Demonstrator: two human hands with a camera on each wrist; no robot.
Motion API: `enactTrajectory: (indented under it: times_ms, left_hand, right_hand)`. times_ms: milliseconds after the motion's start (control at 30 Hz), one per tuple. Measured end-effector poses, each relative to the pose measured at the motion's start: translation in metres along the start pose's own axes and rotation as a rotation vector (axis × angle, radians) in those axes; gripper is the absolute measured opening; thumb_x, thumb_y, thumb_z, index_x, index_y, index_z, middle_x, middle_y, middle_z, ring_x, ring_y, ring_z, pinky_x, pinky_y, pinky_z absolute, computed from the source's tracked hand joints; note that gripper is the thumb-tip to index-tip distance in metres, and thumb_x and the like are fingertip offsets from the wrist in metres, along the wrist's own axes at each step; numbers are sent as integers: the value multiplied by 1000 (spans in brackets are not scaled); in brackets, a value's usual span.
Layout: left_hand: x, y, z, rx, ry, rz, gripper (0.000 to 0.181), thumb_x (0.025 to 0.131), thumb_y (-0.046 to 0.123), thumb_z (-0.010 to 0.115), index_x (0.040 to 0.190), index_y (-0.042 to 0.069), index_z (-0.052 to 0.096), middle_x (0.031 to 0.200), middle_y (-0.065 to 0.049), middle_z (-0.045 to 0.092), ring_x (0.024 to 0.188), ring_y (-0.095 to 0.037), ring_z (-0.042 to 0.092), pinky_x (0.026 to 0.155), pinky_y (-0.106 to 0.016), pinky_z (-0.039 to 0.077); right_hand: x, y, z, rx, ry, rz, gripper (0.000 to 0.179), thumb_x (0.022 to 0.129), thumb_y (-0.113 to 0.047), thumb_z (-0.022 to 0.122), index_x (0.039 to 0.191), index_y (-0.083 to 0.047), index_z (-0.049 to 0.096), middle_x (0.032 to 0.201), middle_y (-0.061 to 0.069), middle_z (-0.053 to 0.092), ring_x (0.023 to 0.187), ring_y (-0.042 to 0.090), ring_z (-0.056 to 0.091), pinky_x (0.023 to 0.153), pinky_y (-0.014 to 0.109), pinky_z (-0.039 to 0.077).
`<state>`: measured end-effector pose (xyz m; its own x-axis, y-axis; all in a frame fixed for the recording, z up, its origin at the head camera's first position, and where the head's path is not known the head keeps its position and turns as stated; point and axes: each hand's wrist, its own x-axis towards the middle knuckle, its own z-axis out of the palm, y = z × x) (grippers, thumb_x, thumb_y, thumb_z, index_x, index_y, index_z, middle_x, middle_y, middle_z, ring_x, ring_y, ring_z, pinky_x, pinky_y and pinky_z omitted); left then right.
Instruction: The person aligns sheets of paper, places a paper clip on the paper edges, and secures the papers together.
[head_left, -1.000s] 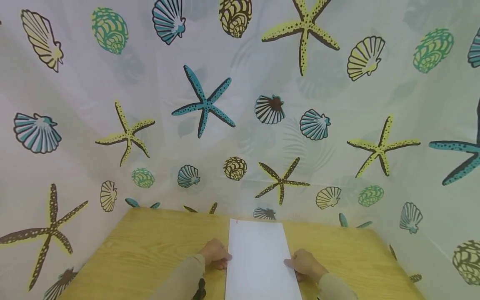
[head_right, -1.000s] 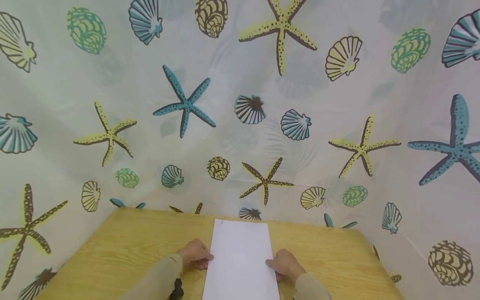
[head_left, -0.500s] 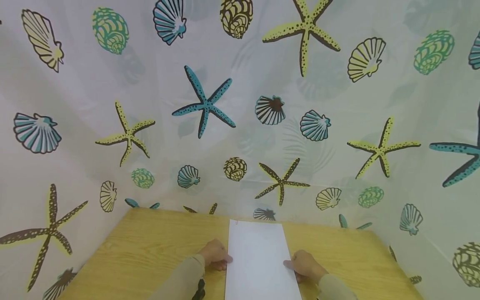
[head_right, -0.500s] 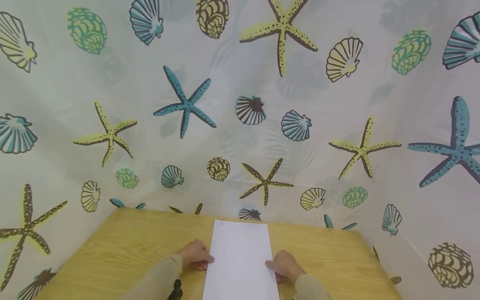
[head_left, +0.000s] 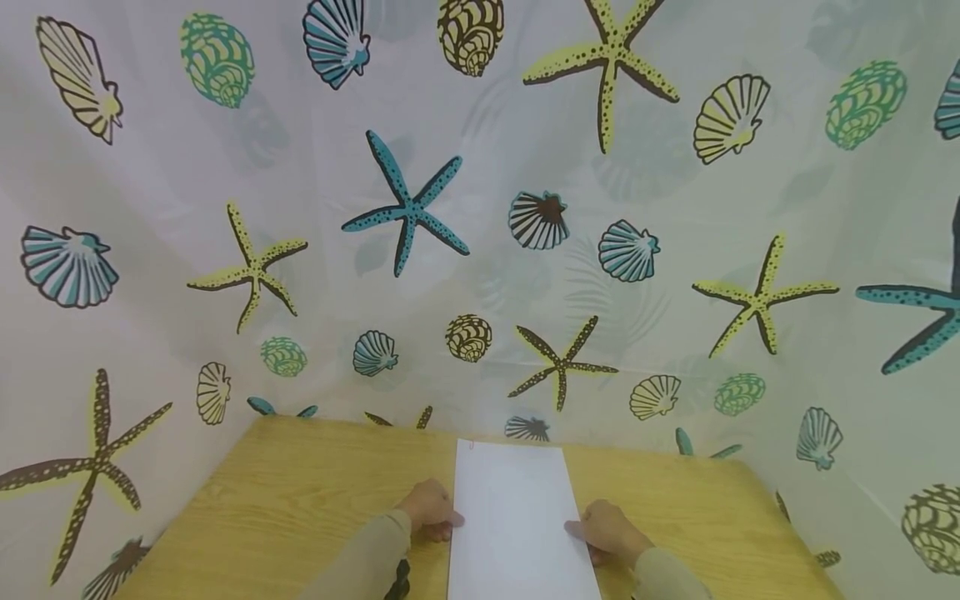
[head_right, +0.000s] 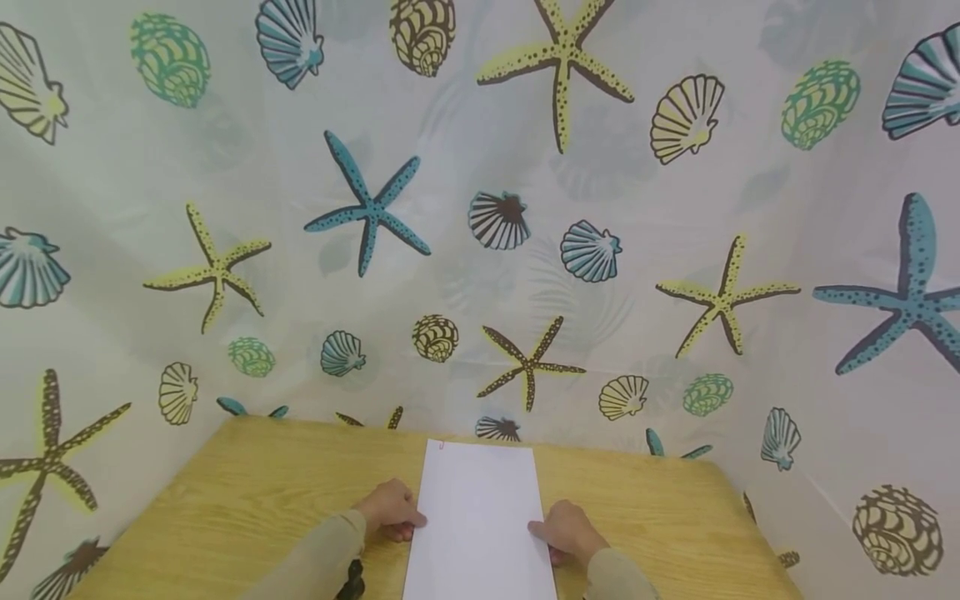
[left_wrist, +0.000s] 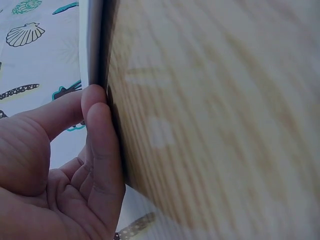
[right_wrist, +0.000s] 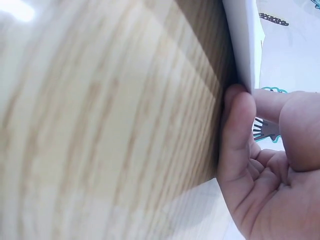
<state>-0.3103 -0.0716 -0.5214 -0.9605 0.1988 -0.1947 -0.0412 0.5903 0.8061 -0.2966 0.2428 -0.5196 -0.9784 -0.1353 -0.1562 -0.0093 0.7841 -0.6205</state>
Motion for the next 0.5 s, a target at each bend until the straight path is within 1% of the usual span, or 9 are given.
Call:
enactTrajectory:
  times_ms: [100,267,500]
  left_hand:
    - [-1,1,0,12,0,5,23,77,6,74,62,4,58,51,-4,61,43,-10,56,45,-21,48]
    - [-3,1,1,22,-6,-11,21,77,8,75,64,4,60,52,-4,62,44,-11,56,45,-21,46]
    - [-5,3,0,16,6,-8,25,77,6,75,61,6,56,52,-4,61,43,-9,55,45,-19,46]
  right_hand:
    - [0,0,0,-11,3,-2,29,87,-21,65,66,-5,53,44,-2,48,34,4,43,37,15,37]
    - [1,3,1,-32,1,7,33,87,-23,66,62,-6,52,41,-4,46,33,3,41,36,13,31]
    - [1,0,0,-41,10,-23,34,87,-24,65,60,-8,50,40,-7,43,32,0,37,35,10,28]
